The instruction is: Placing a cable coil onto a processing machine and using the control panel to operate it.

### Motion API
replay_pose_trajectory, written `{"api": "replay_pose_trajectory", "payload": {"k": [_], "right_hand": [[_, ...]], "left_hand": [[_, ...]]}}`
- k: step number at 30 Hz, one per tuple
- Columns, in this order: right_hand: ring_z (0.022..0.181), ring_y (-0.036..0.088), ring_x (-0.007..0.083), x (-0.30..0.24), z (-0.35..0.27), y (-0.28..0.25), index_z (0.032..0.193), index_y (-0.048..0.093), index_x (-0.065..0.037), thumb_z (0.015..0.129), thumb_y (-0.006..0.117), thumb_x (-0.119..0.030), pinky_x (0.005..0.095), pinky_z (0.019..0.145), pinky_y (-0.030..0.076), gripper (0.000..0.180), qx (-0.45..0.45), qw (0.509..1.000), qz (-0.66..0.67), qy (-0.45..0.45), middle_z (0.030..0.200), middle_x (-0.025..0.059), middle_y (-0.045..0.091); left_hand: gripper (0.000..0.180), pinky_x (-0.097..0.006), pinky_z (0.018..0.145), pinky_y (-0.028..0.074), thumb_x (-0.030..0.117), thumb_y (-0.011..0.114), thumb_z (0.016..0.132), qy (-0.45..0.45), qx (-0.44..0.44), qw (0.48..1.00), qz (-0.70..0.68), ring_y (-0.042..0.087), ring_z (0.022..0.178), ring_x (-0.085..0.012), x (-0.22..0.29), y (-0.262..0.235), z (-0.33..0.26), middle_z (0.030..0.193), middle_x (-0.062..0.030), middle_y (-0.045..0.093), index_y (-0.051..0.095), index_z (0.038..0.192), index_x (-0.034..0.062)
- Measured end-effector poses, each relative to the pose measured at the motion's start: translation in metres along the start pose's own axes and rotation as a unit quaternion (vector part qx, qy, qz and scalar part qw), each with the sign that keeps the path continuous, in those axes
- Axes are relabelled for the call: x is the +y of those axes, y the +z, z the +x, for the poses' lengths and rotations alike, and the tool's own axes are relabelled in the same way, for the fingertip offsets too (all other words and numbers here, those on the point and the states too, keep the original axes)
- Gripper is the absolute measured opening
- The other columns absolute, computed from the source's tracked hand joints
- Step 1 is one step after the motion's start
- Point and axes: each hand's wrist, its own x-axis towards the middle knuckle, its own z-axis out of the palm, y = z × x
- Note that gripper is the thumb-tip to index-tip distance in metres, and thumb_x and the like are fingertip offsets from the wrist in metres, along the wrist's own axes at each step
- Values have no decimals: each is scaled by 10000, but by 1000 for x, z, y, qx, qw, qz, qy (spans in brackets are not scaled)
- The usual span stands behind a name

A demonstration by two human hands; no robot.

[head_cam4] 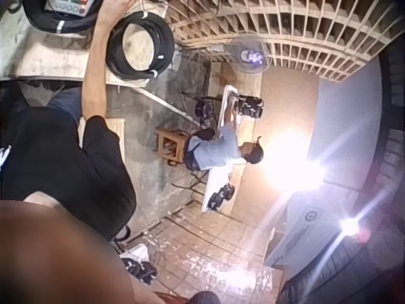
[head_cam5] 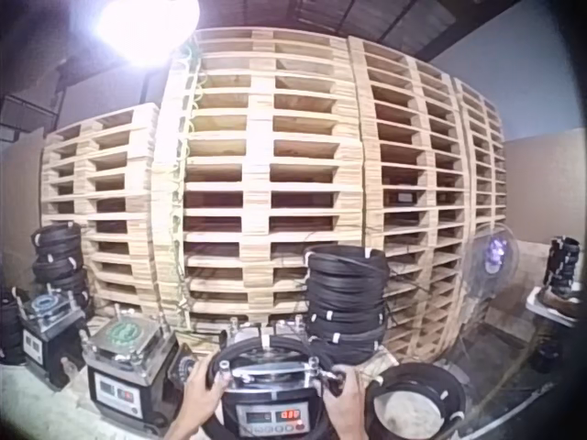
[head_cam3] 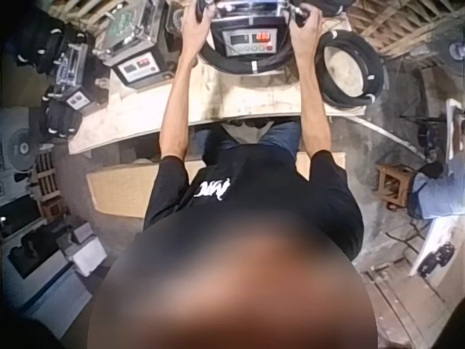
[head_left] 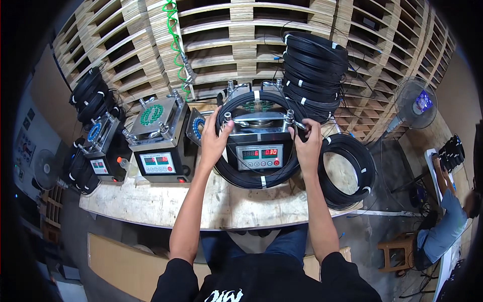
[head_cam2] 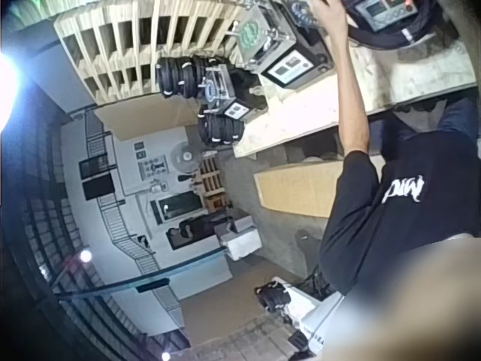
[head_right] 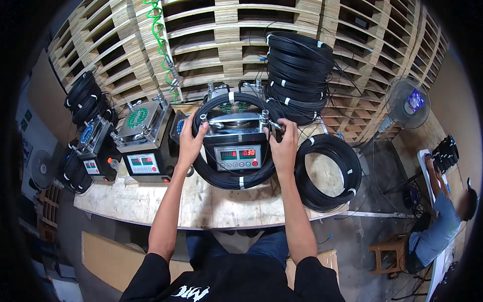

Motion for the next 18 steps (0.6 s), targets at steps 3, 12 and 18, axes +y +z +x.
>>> {"api": "replay_pose_trajectory", "payload": {"k": [3, 12, 18], "right_hand": [[761, 544, 216, 0, 1, 3, 972, 604, 4, 874, 768, -130, 372, 689, 443, 233, -50, 995, -16, 82, 810, 82, 564], [956, 507, 187, -6, 3, -4, 1170, 589, -26, 813, 797, -82, 337, 816, 469, 416, -30, 994, 105, 25, 1116, 107, 534], [620, 502, 164, -6, -1, 3, 937, 630, 11, 839, 785, -75, 322, 593, 438, 203, -42, 990, 40, 130, 714, 61, 556]], "left_hand": [[647, -404, 1033, 442, 390, 708, 922, 13, 6, 1000, 12, 588, 1207, -351, 0, -1, -2, 1297, -224, 589, 517, 1405, 4], [712, -409, 1012, 464, 369, 781, 860, 14, 8, 999, 28, 602, 1184, -348, 1, 0, -3, 1287, -215, 588, 504, 1415, 19], [775, -414, 1014, 467, 387, 825, 812, 19, 17, 999, 32, 598, 1189, -355, 1, 0, 0, 1291, -215, 583, 503, 1412, 16]]}}
